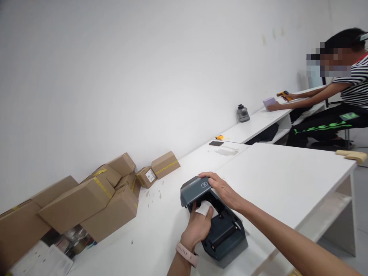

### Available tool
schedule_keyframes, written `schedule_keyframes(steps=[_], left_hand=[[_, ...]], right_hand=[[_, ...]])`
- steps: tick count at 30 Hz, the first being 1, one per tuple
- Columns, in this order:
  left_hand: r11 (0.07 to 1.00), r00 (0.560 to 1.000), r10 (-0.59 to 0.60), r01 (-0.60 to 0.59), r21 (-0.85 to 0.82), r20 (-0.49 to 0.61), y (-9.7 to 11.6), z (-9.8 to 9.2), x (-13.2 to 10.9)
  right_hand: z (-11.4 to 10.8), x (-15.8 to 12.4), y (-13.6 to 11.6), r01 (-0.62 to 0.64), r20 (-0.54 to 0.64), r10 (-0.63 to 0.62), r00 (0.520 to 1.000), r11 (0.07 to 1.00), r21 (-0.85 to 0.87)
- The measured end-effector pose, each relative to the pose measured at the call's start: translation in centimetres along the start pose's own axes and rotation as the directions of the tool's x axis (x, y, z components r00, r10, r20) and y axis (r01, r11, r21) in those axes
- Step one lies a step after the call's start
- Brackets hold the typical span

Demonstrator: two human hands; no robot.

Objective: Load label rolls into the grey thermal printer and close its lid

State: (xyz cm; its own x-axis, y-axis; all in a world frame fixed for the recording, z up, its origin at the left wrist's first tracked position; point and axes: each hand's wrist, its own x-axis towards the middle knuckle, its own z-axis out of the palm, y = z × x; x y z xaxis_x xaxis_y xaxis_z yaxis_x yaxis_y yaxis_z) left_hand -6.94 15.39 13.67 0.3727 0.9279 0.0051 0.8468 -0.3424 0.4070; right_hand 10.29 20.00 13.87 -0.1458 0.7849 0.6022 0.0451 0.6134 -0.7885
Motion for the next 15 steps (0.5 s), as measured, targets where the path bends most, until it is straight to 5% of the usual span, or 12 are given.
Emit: schedule_keyframes(steps=[9,15], left_hand=[[0.990,0.989,0.134,-0.131,-0.046,0.065,-0.7,-1.4,-0.8],[0.998,0.995,0.061,-0.061,-0.006,0.080,-1.9,-1.1,0.6]], right_hand=[[0.3,1.2,-0.2,-0.050,-0.018,0.050,0.999,0.999,0.001],[0.4,1.7,-0.2,-0.063,-0.015,0.063,0.998,0.998,-0.006]])
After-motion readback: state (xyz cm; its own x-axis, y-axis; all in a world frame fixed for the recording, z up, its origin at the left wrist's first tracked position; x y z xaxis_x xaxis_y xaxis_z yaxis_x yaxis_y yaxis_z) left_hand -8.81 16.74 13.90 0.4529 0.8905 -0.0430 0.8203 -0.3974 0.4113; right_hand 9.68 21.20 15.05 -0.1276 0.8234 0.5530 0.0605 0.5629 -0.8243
